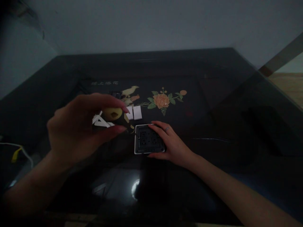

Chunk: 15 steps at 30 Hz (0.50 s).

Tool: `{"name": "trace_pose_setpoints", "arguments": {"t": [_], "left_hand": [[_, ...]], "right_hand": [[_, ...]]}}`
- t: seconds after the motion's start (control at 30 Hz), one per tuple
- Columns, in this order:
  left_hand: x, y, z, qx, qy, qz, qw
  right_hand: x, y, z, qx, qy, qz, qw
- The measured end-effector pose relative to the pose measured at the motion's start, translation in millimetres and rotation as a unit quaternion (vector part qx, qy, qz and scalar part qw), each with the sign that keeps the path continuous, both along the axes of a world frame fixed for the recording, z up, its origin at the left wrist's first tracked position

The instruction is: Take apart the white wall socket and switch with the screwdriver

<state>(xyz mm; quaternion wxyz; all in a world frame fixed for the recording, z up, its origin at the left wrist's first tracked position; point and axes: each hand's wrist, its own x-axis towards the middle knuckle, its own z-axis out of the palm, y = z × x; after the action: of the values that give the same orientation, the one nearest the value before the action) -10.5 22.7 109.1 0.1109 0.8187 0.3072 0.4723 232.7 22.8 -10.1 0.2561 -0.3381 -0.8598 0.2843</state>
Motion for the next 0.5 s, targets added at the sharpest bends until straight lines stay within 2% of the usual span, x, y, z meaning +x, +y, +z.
{"name": "trace_pose_setpoints", "arguments": {"t": [0.1,0.17,0.37,0.43,0.5], "left_hand": [[-2.6,-3.2,5.5,-0.12,0.017,-0.047,0.992],[-4.5,-4.6,8.3,-0.168,0.016,-0.062,0.984],[-2.7,-2.2,6.4,-0.092,0.025,-0.019,0.995],[-2.7,-1.6,7.3,-0.101,0.023,-0.029,0.994],[-3.7,-1.5,9.1,-0.141,0.012,-0.056,0.988]], "right_hand": [[-0.3,0.1,-0.3,-0.002,-0.006,-0.001,1.0],[-0.2,0.2,-0.2,-0.004,-0.008,-0.003,1.0],[-0.3,-0.1,0.1,-0.007,-0.003,-0.002,1.0],[-0.5,-0.3,-0.1,-0.008,-0.001,-0.001,1.0],[-0.5,-0.5,-0.4,-0.007,0.001,-0.002,1.0]]}}
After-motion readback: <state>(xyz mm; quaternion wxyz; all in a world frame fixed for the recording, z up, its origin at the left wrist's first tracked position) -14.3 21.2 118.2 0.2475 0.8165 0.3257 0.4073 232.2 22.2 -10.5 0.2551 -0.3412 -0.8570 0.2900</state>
